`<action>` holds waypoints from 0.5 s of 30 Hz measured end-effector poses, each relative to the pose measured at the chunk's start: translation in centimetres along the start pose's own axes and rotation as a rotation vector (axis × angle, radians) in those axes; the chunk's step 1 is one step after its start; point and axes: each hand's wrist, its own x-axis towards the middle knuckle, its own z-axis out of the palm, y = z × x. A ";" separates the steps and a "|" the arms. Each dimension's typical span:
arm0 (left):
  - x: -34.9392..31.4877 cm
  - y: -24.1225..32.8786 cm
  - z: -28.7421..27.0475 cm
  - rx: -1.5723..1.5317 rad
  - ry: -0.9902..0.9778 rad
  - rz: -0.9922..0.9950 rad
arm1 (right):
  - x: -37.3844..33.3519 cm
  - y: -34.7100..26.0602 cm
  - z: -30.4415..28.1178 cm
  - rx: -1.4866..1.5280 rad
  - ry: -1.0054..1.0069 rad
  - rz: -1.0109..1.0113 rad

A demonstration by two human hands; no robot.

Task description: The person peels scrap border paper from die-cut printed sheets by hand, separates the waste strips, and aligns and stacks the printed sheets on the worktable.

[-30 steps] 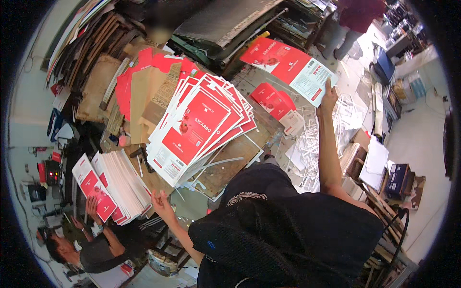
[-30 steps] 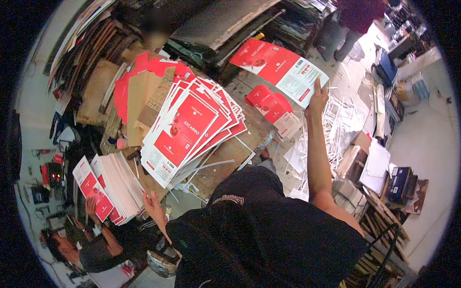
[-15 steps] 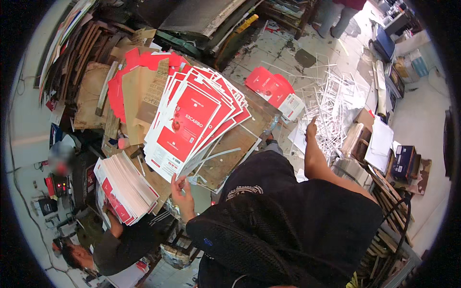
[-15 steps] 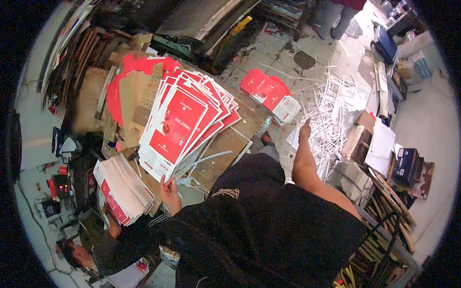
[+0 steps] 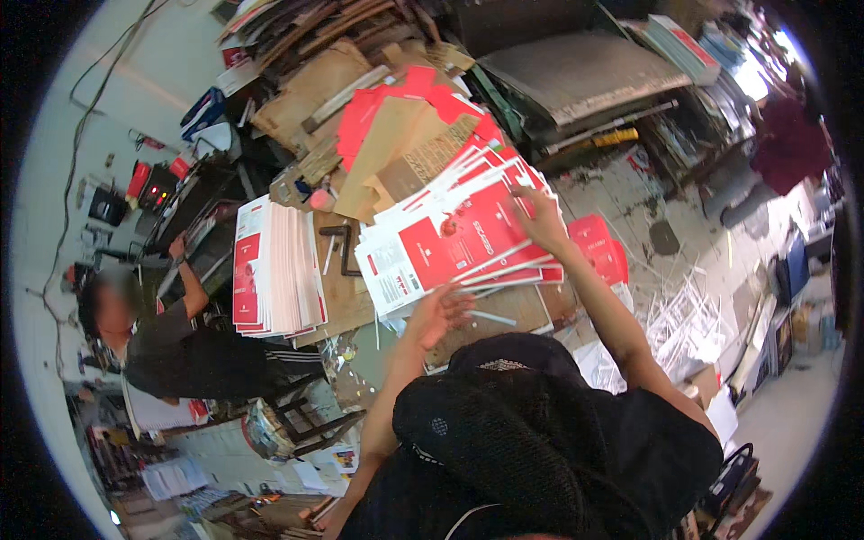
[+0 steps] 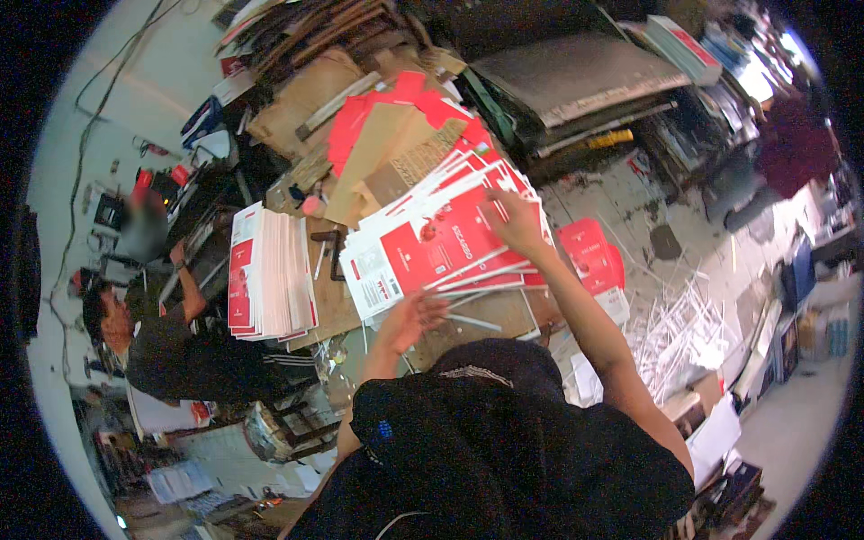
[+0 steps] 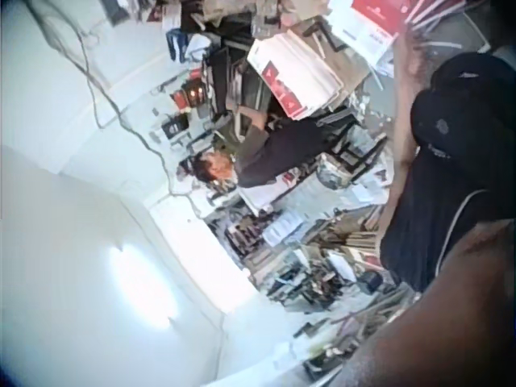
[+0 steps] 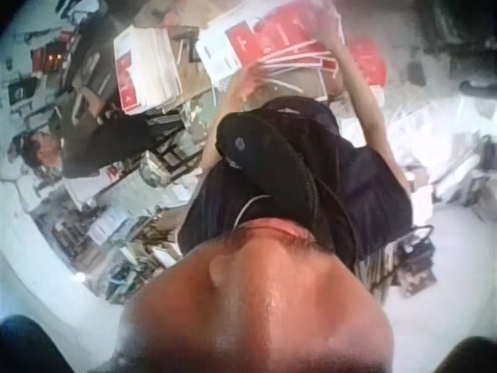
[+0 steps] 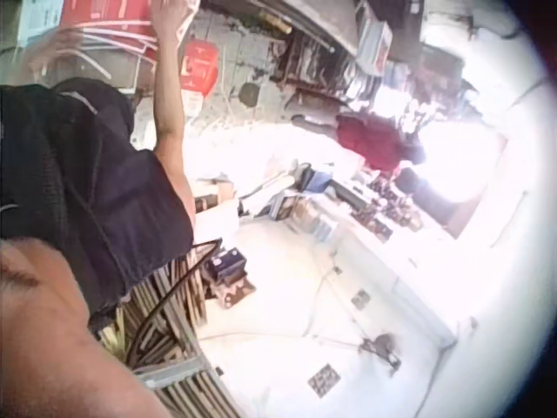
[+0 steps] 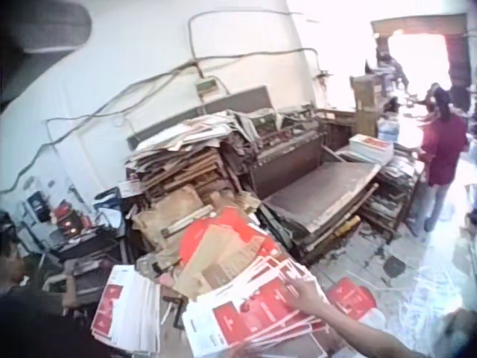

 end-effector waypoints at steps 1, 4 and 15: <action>1.2 -0.9 0.0 -0.024 -0.057 -0.054 | 2.0 0.1 2.3 0.032 -0.227 0.020; 3.2 -3.6 -0.4 -0.148 -0.094 -0.107 | 5.7 -1.0 8.1 -0.191 -0.515 -0.129; 7.7 -6.2 -0.1 -0.585 0.065 0.146 | 4.0 -1.6 13.4 -0.557 -0.513 -0.355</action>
